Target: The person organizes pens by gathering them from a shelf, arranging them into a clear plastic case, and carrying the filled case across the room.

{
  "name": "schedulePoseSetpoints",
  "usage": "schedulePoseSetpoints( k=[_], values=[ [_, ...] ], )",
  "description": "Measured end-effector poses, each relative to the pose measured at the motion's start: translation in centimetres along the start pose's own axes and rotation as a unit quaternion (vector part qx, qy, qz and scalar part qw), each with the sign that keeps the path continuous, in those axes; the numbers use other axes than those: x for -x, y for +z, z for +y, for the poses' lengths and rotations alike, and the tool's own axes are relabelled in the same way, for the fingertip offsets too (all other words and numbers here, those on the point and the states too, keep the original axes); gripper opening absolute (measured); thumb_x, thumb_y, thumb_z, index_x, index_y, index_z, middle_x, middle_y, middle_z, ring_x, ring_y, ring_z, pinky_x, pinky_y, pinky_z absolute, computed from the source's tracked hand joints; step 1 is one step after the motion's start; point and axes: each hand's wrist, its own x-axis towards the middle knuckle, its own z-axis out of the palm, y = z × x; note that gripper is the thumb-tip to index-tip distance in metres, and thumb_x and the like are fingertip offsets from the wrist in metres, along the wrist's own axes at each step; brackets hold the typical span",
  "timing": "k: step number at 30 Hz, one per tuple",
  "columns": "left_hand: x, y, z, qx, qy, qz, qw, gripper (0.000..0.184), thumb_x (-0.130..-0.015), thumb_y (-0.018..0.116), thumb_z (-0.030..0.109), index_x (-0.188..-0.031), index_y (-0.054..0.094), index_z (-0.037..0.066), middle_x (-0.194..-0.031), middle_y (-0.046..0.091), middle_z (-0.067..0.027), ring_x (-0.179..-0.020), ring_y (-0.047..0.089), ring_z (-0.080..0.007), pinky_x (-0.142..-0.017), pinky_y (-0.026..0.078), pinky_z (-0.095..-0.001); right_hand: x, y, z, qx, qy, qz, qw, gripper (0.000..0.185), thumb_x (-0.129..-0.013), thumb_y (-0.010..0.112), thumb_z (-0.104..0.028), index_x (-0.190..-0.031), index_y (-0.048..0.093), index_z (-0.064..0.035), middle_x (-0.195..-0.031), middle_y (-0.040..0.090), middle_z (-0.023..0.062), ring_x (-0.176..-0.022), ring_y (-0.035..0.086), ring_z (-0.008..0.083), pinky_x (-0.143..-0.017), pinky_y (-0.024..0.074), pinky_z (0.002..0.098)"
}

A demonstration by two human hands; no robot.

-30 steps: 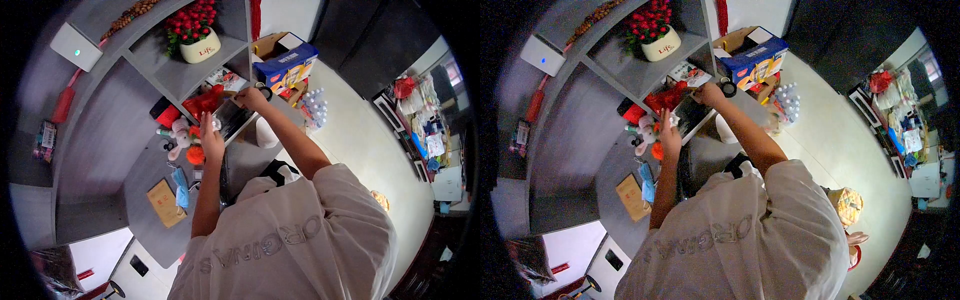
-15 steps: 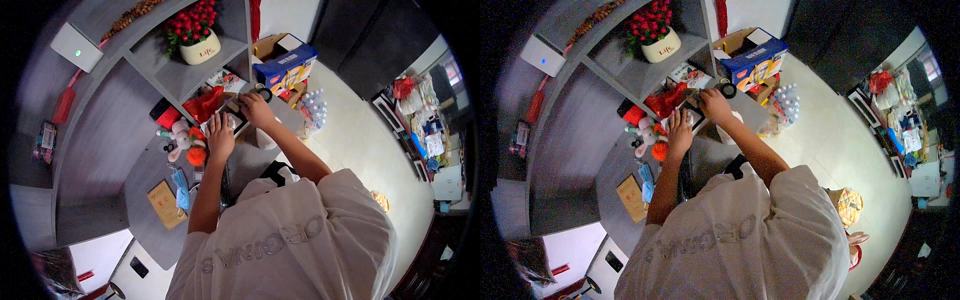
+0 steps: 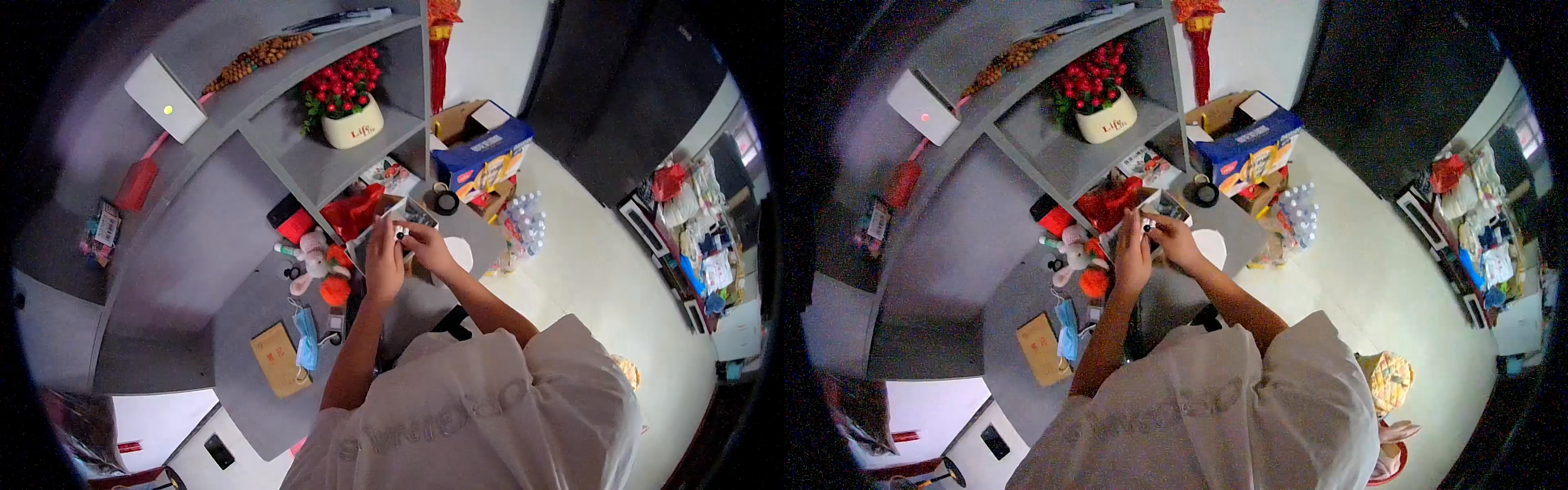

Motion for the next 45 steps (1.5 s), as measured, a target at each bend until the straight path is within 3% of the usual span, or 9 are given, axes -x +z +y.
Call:
schedulePoseSetpoints(
  k=[5,7,10,15,19,25,31,43,45],
  values=[
    [-0.6,-0.6,-0.3,-0.050,0.019,0.049,0.997,0.045,-0.081,0.047,0.001,-0.125,0.044,0.008,-0.128,0.044,-0.0154,-0.112,0.047,-0.0329,-0.090,0.041,-0.0385,-1.4,-1.0,0.3,0.018,0.028,-0.050,0.998,0.029,-0.083,0.054,-0.011,-0.110,0.057,-0.0002,-0.079,0.063,0.0093,-0.068,0.054,0.0102,-0.063,0.0442,0.0271],
    [-1.3,-0.8,-0.4,-0.070,0.017,0.065,0.995,0.040,-0.079,0.046,-0.003,-0.117,0.053,0.006,-0.127,0.045,-0.0130,-0.108,0.050,-0.0295,-0.089,0.042,-0.0373,-1.8,-1.8,-1.7,0.184,-0.003,-0.061,0.981,0.033,-0.080,0.056,-0.015,-0.111,0.057,-0.0032,-0.076,0.061,0.0149,-0.066,0.059,0.0200,-0.065,0.0451,0.0315],
    [-2.2,-1.4,-0.4,-0.091,0.023,0.101,0.990,0.040,-0.074,0.047,-0.007,-0.110,0.059,0.007,-0.122,0.050,-0.0123,-0.104,0.053,-0.0280,-0.087,0.044,-0.0361,-2.6,-2.9,-4.2,0.198,-0.039,-0.042,0.979,0.036,-0.077,0.059,-0.014,-0.111,0.056,-0.0041,-0.087,0.060,0.0183,-0.078,0.060,0.0297,-0.070,0.0459,0.0350],
    [-1.7,-2.2,-2.2,-0.123,0.012,0.108,0.986,0.044,-0.070,0.048,-0.009,-0.108,0.061,0.008,-0.121,0.050,-0.0123,-0.105,0.051,-0.0313,-0.088,0.043,-0.0394,-7.7,-6.2,-8.0,0.243,-0.224,0.035,0.943,0.035,-0.076,0.060,-0.015,-0.108,0.054,-0.0007,-0.103,0.058,0.0183,-0.090,0.058,0.0299,-0.077,0.0453,0.0343],
    [1.1,-1.5,-3.2,-0.175,-0.043,0.042,0.983,0.040,-0.070,0.050,-0.004,-0.107,0.060,0.009,-0.126,0.045,-0.0143,-0.110,0.047,-0.0328,-0.091,0.040,-0.0398,-10.3,-7.0,-8.2,0.200,-0.178,0.021,0.963,0.035,-0.079,0.059,-0.008,-0.113,0.053,-0.0033,-0.100,0.061,0.0116,-0.089,0.060,0.0206,-0.075,0.0467,0.0292],
    [3.2,-0.1,-4.6,-0.194,-0.117,-0.024,0.974,0.033,-0.074,0.054,0.006,-0.107,0.058,0.005,-0.124,0.046,-0.0154,-0.114,0.045,-0.0327,-0.096,0.036,-0.0411,-6.2,-5.9,-3.6,0.178,-0.050,-0.004,0.983,0.033,-0.080,0.055,-0.006,-0.112,0.053,-0.0006,-0.097,0.061,0.0116,-0.089,0.059,0.0182,-0.076,0.0464,0.0293],
    [2.0,-0.9,-1.8,-0.182,-0.128,0.022,0.975,0.030,-0.078,0.053,0.011,-0.106,0.056,0.002,-0.122,0.047,-0.0171,-0.112,0.045,-0.0345,-0.096,0.034,-0.0439,-4.0,-6.1,-0.2,0.182,-0.065,-0.003,0.981,0.033,-0.079,0.054,-0.006,-0.110,0.052,0.0009,-0.101,0.059,0.0132,-0.092,0.058,0.0198,-0.080,0.0451,0.0318],
    [4.8,-0.6,-4.2,-0.039,-0.144,0.200,0.968,0.026,-0.075,0.045,-0.006,-0.099,0.054,0.000,-0.117,0.050,-0.0198,-0.109,0.046,-0.0374,-0.094,0.036,-0.0422,-2.9,-4.4,0.3,0.235,-0.089,-0.019,0.968,0.040,-0.075,0.057,-0.005,-0.114,0.049,-0.0011,-0.106,0.056,0.0184,-0.099,0.054,0.0323,-0.085,0.0430,0.0353],
    [7.7,-0.5,-6.2,-0.037,-0.211,0.170,0.962,0.034,-0.076,0.040,-0.007,-0.106,0.053,-0.001,-0.121,0.048,-0.0212,-0.111,0.045,-0.0379,-0.095,0.035,-0.0427,-2.8,-4.3,0.5,0.239,-0.102,-0.020,0.965,0.040,-0.075,0.057,-0.005,-0.114,0.049,-0.0012,-0.107,0.056,0.0187,-0.100,0.054,0.0335,-0.085,0.0425,0.0360]
  ],
)
